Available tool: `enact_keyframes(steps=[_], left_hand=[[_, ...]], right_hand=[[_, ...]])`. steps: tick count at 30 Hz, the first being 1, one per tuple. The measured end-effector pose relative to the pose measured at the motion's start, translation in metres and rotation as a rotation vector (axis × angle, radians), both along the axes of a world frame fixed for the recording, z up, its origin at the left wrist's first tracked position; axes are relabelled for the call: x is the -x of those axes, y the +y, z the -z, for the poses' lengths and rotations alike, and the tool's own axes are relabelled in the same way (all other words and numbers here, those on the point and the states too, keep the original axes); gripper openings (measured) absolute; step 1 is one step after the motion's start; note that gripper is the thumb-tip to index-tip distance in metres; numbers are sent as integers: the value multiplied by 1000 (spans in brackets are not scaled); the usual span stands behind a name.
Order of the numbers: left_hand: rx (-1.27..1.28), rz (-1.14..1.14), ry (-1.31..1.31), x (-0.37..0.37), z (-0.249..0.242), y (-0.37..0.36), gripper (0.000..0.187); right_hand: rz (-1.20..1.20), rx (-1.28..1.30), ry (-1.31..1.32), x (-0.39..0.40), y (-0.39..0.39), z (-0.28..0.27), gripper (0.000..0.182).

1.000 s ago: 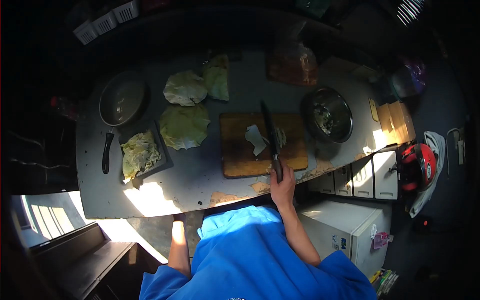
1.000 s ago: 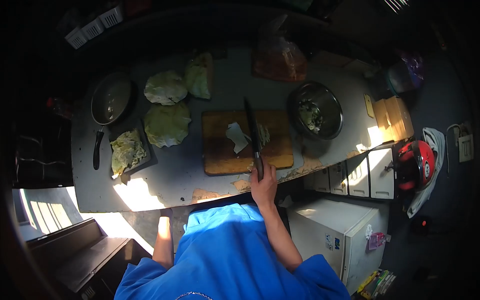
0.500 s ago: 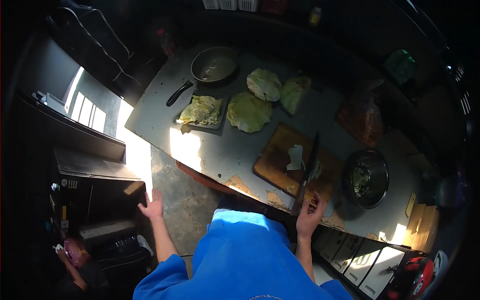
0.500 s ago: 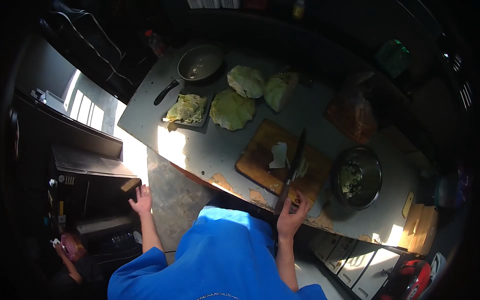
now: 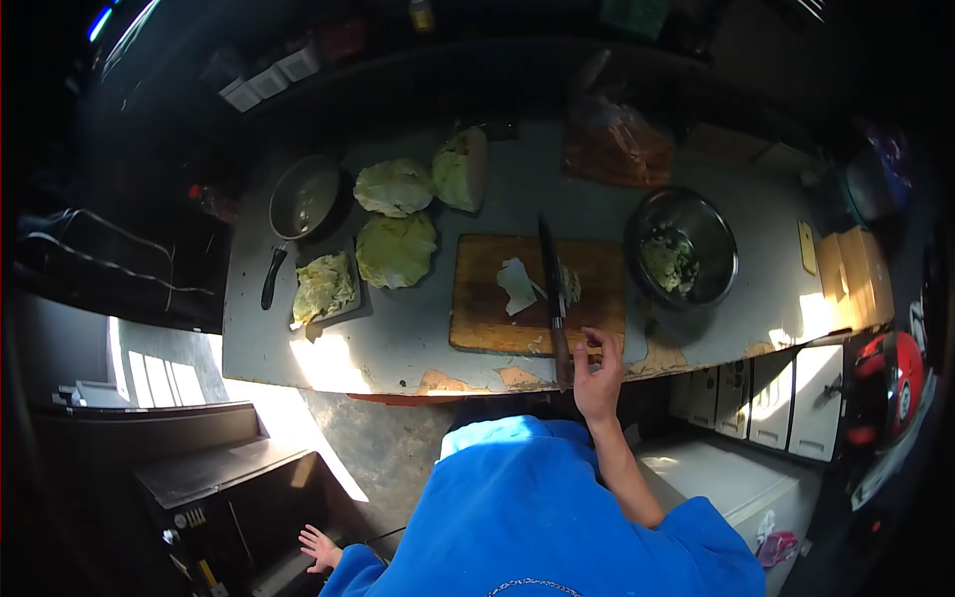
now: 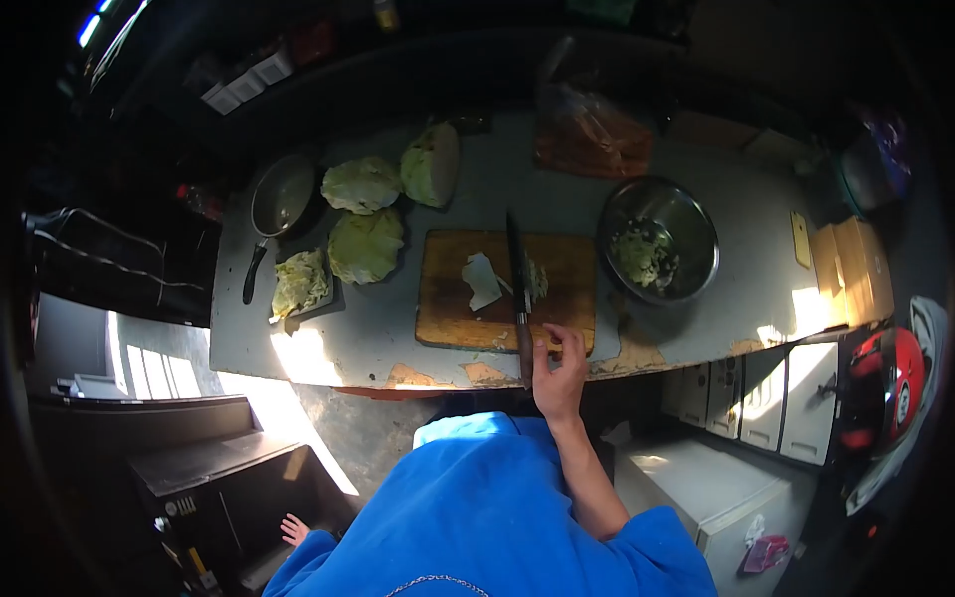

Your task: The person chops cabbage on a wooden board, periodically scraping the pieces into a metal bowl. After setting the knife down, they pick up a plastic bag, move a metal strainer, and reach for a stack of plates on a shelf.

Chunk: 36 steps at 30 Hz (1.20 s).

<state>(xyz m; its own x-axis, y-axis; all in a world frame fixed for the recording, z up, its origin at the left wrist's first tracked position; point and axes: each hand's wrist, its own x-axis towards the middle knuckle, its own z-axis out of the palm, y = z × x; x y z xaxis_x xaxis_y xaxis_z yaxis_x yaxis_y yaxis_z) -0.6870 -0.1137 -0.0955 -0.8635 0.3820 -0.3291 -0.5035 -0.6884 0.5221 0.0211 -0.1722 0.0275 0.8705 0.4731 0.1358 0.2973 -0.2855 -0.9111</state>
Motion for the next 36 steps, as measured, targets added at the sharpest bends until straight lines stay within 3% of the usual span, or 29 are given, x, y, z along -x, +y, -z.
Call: enact_keyframes(steps=[4, 8, 11, 12, 13, 14, 15, 16, 18, 21, 24, 25, 26, 28, 29, 33, 36], left_hand=[[-179, 152, 32, -2, -24, 55, 88], [-258, 429, 92, -72, -72, 138, 83], [-469, 1182, 64, -194, -98, 190, 83], [-411, 1328, 9, -261, -117, 195, 80], [-650, 1607, -182, -311, -116, 204, 75], [-341, 1475, -437, -367, -134, 190, 75], [-569, 1813, -263, -406, -125, 194, 79], [-351, 1770, -532, -442, -140, 179, 80], [-278, 1947, -441, -479, -133, 169, 79], [-305, 1817, -438, -460, -116, 168, 80], [-342, 1389, -224, -374, -121, 171, 77], [-458, 1343, -264, -295, -73, 177, 75], [-228, 1037, -211, -251, -91, 157, 72], [-132, 606, -160, -140, -88, 118, 73], [-139, 583, -157, -110, -93, 103, 73], [-99, 120, 36, 17, -131, -1, 107], [-53, -145, 102, 50, -151, -34, 133]], right_hand=[[41, -56, 44, 6, 8, 6, 20], [67, -61, 139, 4, 16, 5, 19], [90, -553, 963, -2, 25, 11, 24], [79, -543, 964, -1, 27, 7, 24], [58, -597, 1049, 0, 32, 3, 26], [30, -647, 1135, 0, 37, 1, 28], [-17, -642, 1136, 0, 40, 0, 30], [-53, -619, 1144, 2, 43, 0, 30], [-89, -589, 1117, 3, 50, -3, 32], [-159, -530, 1119, 4, 55, -4, 32], [-206, -487, 1120, 3, 52, 1, 31], [-222, -469, 1142, 2, 52, 3, 31], [-236, -452, 1163, -1, 52, 3, 31], [-276, -436, 1191, -5, 53, 1, 31], [-298, -415, 1193, -8, 55, 1, 30], [-388, -351, 1198, -4, 72, 4, 29], [-450, -367, 1197, 14, 94, 3, 27]])
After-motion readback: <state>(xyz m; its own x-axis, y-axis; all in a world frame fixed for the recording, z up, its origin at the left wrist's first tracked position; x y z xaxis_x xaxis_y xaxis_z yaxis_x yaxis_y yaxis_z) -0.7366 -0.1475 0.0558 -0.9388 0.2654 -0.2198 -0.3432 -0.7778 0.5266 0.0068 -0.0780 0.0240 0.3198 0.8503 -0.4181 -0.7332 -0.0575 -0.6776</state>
